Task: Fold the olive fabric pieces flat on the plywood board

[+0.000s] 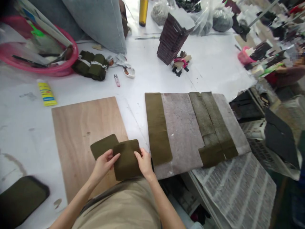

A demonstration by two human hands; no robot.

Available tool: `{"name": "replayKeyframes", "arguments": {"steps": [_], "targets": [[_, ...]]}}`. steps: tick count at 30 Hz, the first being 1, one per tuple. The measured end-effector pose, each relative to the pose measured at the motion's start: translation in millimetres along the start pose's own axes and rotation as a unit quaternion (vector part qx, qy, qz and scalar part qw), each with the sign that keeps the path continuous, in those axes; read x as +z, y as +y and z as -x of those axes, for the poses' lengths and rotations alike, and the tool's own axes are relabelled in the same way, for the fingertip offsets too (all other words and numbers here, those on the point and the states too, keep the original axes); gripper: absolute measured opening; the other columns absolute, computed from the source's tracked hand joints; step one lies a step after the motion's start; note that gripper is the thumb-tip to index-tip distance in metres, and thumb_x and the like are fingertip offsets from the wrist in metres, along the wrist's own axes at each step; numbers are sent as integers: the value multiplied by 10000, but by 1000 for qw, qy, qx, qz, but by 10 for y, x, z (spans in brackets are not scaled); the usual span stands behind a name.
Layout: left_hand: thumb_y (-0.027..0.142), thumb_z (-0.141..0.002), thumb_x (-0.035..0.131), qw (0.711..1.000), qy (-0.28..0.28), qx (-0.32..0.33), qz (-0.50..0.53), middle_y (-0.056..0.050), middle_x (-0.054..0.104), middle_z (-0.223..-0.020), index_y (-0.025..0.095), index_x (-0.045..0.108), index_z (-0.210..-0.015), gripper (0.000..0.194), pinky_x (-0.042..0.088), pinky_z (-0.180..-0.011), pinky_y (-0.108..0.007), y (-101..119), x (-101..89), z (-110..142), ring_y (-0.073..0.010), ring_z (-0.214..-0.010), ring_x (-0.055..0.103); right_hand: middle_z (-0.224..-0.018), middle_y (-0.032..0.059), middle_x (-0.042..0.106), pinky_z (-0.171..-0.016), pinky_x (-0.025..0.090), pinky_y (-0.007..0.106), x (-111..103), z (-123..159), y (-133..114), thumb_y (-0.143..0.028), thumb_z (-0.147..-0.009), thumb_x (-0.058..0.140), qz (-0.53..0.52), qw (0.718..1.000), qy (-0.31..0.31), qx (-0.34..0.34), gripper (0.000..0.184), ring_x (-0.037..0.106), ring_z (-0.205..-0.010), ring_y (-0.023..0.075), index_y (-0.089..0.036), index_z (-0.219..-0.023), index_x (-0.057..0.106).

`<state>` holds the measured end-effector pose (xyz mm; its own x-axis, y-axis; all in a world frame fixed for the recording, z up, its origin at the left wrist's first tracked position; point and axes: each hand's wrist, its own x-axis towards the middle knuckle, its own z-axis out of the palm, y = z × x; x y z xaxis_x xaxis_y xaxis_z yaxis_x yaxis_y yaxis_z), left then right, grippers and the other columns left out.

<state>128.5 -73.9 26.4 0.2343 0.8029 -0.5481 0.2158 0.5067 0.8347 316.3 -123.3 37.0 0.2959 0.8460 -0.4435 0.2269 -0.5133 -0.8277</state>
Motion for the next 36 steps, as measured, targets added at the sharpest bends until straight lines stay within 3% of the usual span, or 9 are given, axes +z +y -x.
{"name": "replayKeyframes", "arguments": {"steps": [8,13,24,36], "targets": [[446,-777,605,994,-104,-29,26,41,503,-570,150,546,-777,302,328,-376,-170,188,1036,-79,-65,-417,433,-602,-53,463,-548,354,206,-1005,157,384,-463,-849,500,65,993,86,40,315,434,-577,103,-197,-690,449],[446,-801,580,992,-121,-44,2,67,460,-505,155,523,-778,297,285,-365,-165,63,1396,-115,-53,-359,407,-636,-26,540,-570,355,213,-1328,143,595,-495,-865,469,97,990,94,45,344,463,-590,111,-184,-726,514],[429,-783,600,990,-59,-39,-123,58,458,-492,179,433,-642,332,275,-422,-166,-108,1561,-109,-62,-439,385,-700,22,653,-587,337,235,-1506,67,712,-506,-900,427,223,970,87,36,363,540,-581,137,-198,-802,593],[499,-777,588,992,-51,-81,-88,40,527,-508,180,466,-679,355,295,-393,-166,-70,1618,-108,-66,-397,423,-641,28,646,-541,243,249,-1547,45,752,-525,-929,352,328,941,68,46,425,556,-544,141,-199,-812,599]]}}
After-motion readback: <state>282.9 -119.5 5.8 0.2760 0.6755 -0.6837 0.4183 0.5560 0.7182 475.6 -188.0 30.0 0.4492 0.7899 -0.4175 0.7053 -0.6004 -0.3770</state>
